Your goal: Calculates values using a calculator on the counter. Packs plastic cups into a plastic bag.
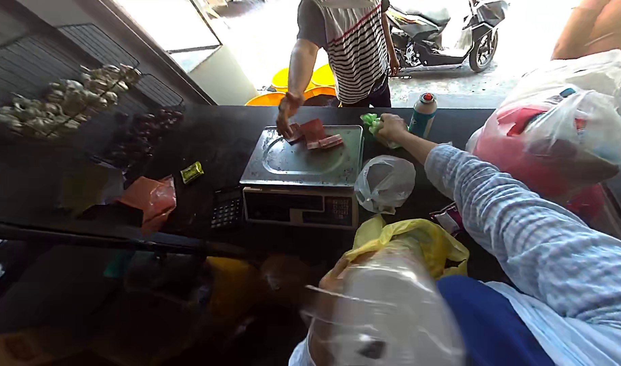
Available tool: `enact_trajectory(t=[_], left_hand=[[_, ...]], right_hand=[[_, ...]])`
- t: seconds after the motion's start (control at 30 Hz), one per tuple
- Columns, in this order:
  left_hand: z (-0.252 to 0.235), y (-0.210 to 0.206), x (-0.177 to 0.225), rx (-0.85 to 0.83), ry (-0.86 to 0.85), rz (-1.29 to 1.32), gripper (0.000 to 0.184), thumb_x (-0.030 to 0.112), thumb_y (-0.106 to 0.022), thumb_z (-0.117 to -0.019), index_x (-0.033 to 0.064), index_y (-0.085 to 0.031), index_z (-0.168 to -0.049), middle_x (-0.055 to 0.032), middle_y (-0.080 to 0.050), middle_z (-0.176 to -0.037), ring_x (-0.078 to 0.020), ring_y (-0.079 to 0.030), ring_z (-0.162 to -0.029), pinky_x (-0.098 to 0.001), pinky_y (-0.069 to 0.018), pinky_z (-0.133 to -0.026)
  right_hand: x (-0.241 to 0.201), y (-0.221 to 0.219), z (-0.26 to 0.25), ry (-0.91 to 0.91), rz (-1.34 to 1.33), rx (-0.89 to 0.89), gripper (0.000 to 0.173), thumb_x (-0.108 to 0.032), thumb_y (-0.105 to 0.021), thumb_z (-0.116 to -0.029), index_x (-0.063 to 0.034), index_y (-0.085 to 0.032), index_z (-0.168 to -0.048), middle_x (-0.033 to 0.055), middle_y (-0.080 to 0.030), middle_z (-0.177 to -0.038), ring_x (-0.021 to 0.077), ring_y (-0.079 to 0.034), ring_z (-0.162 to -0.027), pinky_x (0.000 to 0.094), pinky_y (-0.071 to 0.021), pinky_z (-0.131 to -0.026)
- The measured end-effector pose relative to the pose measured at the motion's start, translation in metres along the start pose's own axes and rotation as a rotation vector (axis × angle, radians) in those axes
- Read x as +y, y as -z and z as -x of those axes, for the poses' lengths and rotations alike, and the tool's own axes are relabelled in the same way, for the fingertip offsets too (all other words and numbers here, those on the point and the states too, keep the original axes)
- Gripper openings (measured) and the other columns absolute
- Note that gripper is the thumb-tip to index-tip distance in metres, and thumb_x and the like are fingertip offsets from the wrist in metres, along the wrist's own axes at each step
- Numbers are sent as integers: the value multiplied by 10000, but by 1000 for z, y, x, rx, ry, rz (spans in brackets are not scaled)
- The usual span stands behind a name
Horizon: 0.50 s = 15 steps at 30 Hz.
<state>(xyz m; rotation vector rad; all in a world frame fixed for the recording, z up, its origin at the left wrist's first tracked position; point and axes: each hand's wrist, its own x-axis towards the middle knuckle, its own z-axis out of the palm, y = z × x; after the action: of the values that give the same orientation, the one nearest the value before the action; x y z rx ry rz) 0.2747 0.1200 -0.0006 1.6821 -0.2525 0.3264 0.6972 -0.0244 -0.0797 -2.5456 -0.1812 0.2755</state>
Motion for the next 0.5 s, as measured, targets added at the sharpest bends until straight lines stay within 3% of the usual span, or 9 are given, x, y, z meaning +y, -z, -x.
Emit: enact_trajectory(t=[0.03, 0.1, 0.17, 0.23, 0.3, 0.33, 0.43, 0.47, 0.5], left_hand=[[-9, -5, -10, -75, -162, -201, 279, 199, -647, -967, 18, -713, -1169, -70, -732, -1148, -78, -687, -1064, -244, -573, -931], [-26, -18, -9, -167, -299, -358, 538, 374, -794, -800, 51, -692, -1218, -109, -709, -1161, -101, -684, -1023, -233, -573, -857], [-38, -26, 5, -234, -340, -369, 672, 481, -856, -730, 36, -699, -1209, -124, -711, -1152, -108, -693, -1001, -231, -578, -829], [-47, -28, 14, -340, -327, -303, 755, 491, -874, -712, 4, -678, -1255, -157, -683, -1195, -125, -676, -1059, -235, -567, -879], [-54, -25, 11, -467, -256, -123, 793, 419, -869, -763, -45, -608, -1350, -190, -648, -1285, -134, -634, -1178, -252, -524, -1002], [-58, -23, 5, -499, -215, 8, 707, 317, -835, -824, -67, -587, -1363, -183, -645, -1306, -117, -621, -1198, -254, -511, -1023], [-61, -15, -14, -459, -40, 347, 464, 47, -612, -949, -22, -547, -1403, -20, -651, -1332, -8, -640, -1097, -209, -564, -893], [-59, -11, -18, -406, 11, 407, 444, 31, -585, -958, 62, -570, -1400, 59, -673, -1283, 23, -657, -1028, -183, -579, -820], [-57, -7, -20, -345, 50, 443, 418, 34, -589, -958, 159, -606, -1357, 125, -701, -1200, 48, -672, -945, -157, -585, -743]], right_hand=[[5, 12, 3, 12, -111, 37, 426, -148, -710, -901, -16, -628, -1297, 282, -629, -1289, 464, -591, -1226, 693, -453, -989], [10, 38, 21, 62, -346, 106, 397, -113, -705, -899, 12, -634, -1269, 285, -647, -1226, 439, -624, -1153, 665, -481, -961], [7, 64, 63, 197, -579, 159, 366, -52, -649, -879, 29, -609, -1234, 207, -681, -1077, 291, -677, -942, 512, -560, -837], [3, 91, 124, 413, -729, 212, 335, -16, -580, -883, 15, -572, -1216, 63, -685, -956, 98, -679, -810, 337, -595, -758], [5, 111, 186, 629, -822, 292, 330, -11, -527, -882, -31, -546, -1210, -44, -675, -983, 17, -666, -870, 274, -591, -802], [6, 115, 212, 712, -906, 328, 316, -12, -518, -887, -77, -547, -1195, -75, -675, -1013, 17, -661, -916, 272, -584, -836], [23, 105, 279, 790, -1231, 262, 285, -89, -570, -946, -239, -585, -1189, -136, -681, -1089, 4, -647, -1021, 227, -551, -921], [49, 90, 279, 911, -1338, 151, 283, -110, -608, -957, -234, -609, -1211, -115, -692, -1120, 14, -655, -1040, 221, -553, -920], [87, 67, 256, 1215, -1379, -17, 308, -92, -584, -994, -156, -562, -1295, -28, -661, -1221, 79, -639, -1114, 261, -547, -943]])
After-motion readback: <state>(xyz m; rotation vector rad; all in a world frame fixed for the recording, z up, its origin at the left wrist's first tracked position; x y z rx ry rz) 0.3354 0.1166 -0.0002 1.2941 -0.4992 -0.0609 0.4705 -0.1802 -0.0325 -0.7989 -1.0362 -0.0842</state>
